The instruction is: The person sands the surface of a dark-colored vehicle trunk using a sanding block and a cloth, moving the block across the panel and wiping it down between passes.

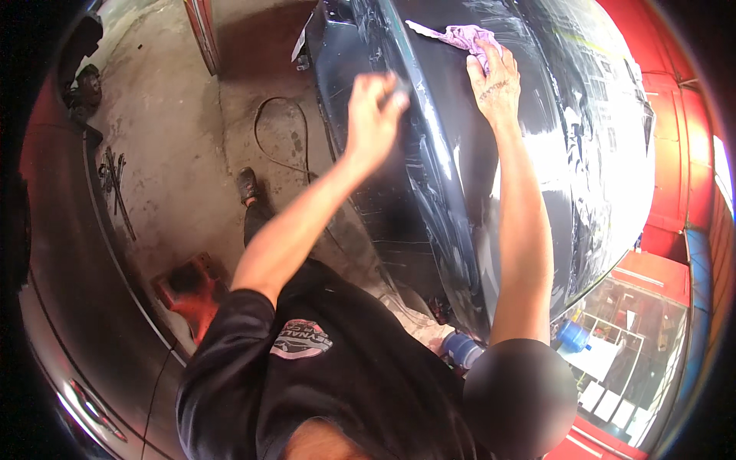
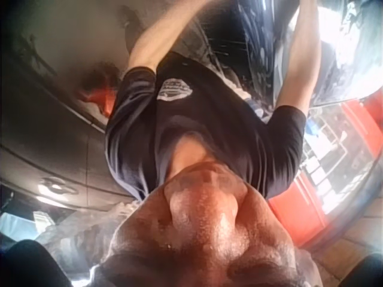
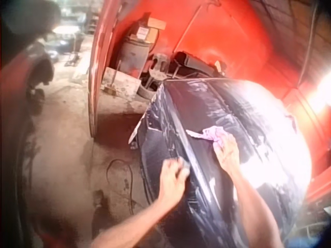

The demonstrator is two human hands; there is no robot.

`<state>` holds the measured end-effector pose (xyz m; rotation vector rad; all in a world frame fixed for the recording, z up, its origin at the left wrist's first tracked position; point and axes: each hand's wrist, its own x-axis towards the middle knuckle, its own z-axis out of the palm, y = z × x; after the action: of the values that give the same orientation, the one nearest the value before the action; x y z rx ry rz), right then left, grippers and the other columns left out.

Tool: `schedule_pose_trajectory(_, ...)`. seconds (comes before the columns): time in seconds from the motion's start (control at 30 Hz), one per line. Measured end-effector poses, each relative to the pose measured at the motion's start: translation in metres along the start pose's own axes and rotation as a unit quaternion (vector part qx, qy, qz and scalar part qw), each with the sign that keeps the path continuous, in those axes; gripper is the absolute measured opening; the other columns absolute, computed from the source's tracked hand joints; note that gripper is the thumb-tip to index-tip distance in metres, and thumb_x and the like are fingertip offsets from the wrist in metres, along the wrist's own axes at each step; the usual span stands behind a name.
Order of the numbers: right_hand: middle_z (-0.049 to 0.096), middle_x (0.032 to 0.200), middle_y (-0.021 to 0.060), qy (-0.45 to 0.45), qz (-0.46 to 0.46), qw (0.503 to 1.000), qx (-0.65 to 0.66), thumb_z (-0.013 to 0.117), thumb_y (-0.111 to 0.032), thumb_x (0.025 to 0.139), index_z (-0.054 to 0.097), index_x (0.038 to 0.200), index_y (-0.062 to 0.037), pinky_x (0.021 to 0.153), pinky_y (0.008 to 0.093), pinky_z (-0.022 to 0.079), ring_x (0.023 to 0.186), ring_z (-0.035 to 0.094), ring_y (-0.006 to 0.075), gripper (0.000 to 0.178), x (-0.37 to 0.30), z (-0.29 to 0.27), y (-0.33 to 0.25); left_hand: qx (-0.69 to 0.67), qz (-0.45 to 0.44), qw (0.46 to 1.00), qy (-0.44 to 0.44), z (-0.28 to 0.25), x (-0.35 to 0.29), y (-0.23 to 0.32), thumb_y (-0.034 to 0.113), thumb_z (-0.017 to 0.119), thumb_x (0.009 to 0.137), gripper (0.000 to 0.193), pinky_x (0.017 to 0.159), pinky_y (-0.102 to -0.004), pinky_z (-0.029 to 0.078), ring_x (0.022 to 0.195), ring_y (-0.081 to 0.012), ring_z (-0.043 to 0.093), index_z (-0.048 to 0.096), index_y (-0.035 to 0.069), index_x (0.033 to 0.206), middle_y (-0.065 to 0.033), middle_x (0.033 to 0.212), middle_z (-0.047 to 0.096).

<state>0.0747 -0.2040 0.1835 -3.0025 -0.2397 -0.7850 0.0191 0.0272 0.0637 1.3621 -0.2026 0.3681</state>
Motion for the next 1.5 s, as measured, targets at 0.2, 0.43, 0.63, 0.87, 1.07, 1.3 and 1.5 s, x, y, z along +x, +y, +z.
schedule_pose_trajectory(0.2,0.064,0.134,0.0149,0.007,-0.013,1.000,0.001,0.068,-0.032,0.099,0.067,0.137,-0.0204,0.109,0.0498,0.047,0.126,0.060,0.0381,0.040,0.004,0.000,-0.003,0.071,0.034,0.996,-0.028,-0.008,-0.027,0.006,0.003,0.079,0.088,0.030,0.098,-0.0424,0.051,0.112,-0.0354,0.061,0.070,0.000,0.116,-0.0188,0.120,0.061)
schedule_pose_trajectory(0.43,0.064,0.133,0.0146,0.014,-0.019,1.000,-0.013,0.068,-0.033,0.098,0.067,0.136,-0.0206,0.108,0.0508,0.048,0.124,0.061,0.0374,0.040,0.002,0.002,-0.002,0.052,-0.069,0.994,-0.066,-0.012,-0.045,0.040,0.008,0.080,0.090,0.027,0.098,-0.0438,0.052,0.112,-0.0347,0.063,0.073,0.000,0.114,-0.0187,0.116,0.062)
schedule_pose_trajectory(0.63,0.064,0.134,0.0148,0.017,-0.001,1.000,0.013,0.069,-0.034,0.098,0.068,0.135,-0.0218,0.109,0.0505,0.047,0.126,0.060,0.0373,0.039,0.003,0.003,-0.009,0.077,-0.115,0.990,-0.025,-0.017,-0.016,0.016,0.010,0.077,0.093,0.023,0.094,-0.0429,0.053,0.107,-0.0347,0.065,0.074,0.000,0.114,-0.0188,0.114,0.062)
schedule_pose_trajectory(0.87,0.064,0.134,0.0148,0.006,-0.010,1.000,-0.007,0.070,-0.034,0.097,0.068,0.136,-0.0221,0.109,0.0493,0.047,0.127,0.060,0.0366,0.041,0.001,0.002,-0.001,0.022,-0.052,0.997,-0.049,-0.006,-0.062,0.033,0.009,0.075,0.094,0.024,0.096,-0.0430,0.052,0.110,-0.0343,0.063,0.068,-0.002,0.115,-0.0195,0.116,0.061)
schedule_pose_trajectory(1.07,0.064,0.133,0.0141,0.003,0.004,1.000,-0.001,0.069,-0.034,0.098,0.067,0.137,-0.0220,0.109,0.0503,0.047,0.127,0.060,0.0364,0.040,0.005,0.004,-0.006,0.020,-0.094,0.995,0.013,-0.007,-0.027,0.006,0.005,0.073,0.093,0.024,0.090,-0.0450,0.051,0.101,-0.0371,0.060,0.065,-0.001,0.115,-0.0197,0.110,0.055)
schedule_pose_trajectory(1.3,0.064,0.134,0.0137,0.012,-0.010,1.000,0.004,0.070,-0.036,0.098,0.067,0.137,-0.0224,0.110,0.0498,0.046,0.127,0.060,0.0369,0.041,0.003,0.001,0.000,0.001,-0.038,0.999,-0.014,0.008,-0.089,0.021,0.018,0.072,0.097,0.030,0.098,-0.0476,0.048,0.113,-0.0382,0.057,0.061,-0.001,0.118,-0.0226,0.122,0.052)
schedule_pose_trajectory(1.5,0.064,0.135,0.0170,0.007,-0.011,1.000,-0.026,0.069,-0.034,0.099,0.066,0.138,-0.0198,0.110,0.0481,0.046,0.127,0.060,0.0392,0.042,0.008,0.005,-0.006,0.001,-0.060,0.998,0.021,0.003,-0.031,-0.001,0.020,0.068,0.101,0.030,0.096,-0.0457,0.047,0.107,-0.0368,0.056,0.060,-0.004,0.118,-0.0203,0.115,0.051)
